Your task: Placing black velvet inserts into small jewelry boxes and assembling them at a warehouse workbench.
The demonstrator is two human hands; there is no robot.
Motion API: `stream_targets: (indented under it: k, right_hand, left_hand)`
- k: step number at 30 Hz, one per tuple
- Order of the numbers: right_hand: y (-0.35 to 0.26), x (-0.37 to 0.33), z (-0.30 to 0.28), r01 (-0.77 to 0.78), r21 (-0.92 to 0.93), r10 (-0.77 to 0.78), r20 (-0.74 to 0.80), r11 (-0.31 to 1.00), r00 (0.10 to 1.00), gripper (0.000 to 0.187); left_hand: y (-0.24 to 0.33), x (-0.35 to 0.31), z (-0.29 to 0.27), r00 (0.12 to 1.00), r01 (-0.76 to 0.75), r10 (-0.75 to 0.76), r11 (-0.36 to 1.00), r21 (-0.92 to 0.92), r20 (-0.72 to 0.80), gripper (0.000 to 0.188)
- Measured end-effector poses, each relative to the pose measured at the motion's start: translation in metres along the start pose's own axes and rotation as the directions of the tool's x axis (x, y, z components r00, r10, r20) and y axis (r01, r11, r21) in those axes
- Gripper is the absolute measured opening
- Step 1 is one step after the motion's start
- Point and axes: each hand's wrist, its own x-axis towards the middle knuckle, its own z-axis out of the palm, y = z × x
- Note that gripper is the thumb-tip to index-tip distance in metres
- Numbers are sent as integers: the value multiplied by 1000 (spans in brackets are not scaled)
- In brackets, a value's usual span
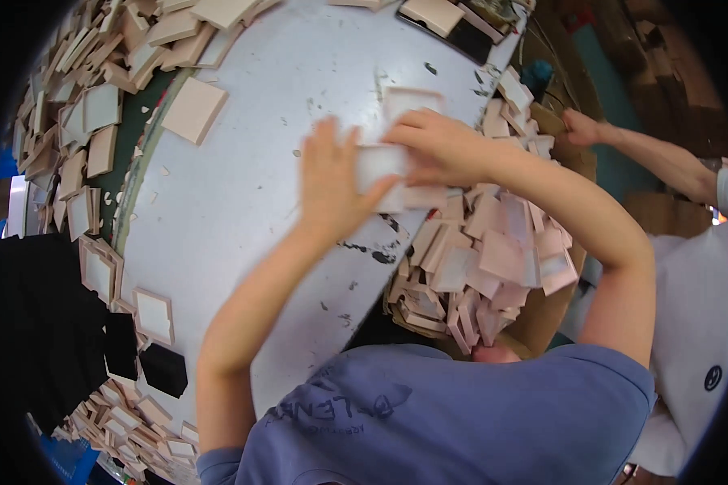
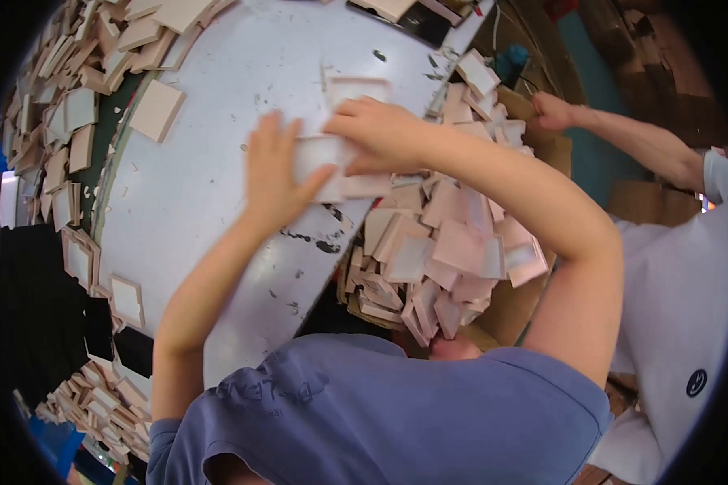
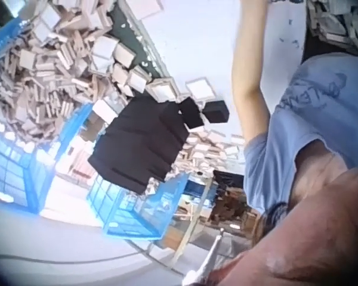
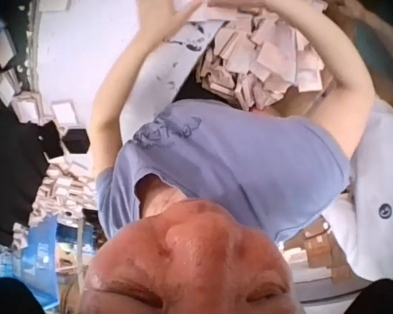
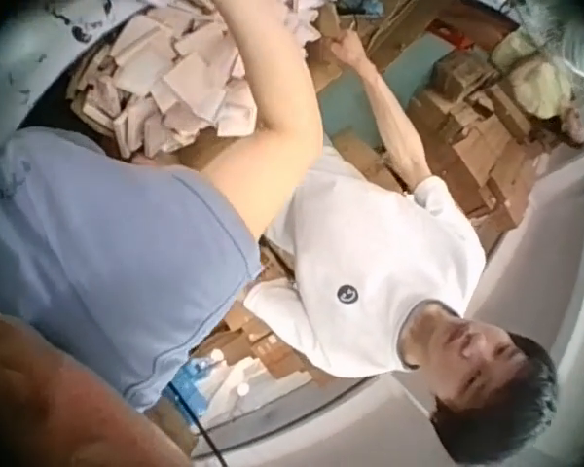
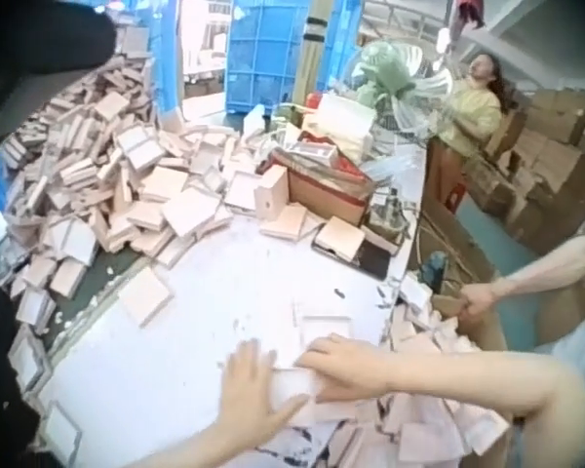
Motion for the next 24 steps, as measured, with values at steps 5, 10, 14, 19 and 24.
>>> stream_targets:
  k: [5, 10, 14, 19, 24]
  right_hand:
    - [0, -125, -3, -348, -109, 365, 274, 931, 890, 56]
    - [7, -213, -3, -403, -263, 469, 277, 876, 839, 51]
    - [16, -173, -41, -397, -474, 612, 687, 786, 392, 39]
    - [29, 20, -76, -153, -19, 153, -18, 988, 988, 40]
    - [84, 203, -119, -357, -150, 187, -634, 922, 750, 72]
  left_hand:
    - [131, -19, 76, 972, -57, 139, 921, -384, 188, 78]
    - [176, -58, 74, 726, 75, 497, 629, -774, 475, 86]
    - [149, -47, 25, 673, -128, 657, 556, -821, 340, 81]
    - [-35, 11, -51, 986, -167, 164, 959, -230, -35, 78]
    - [-199, 50, -135, 923, 308, -273, 946, 97, -272, 94]
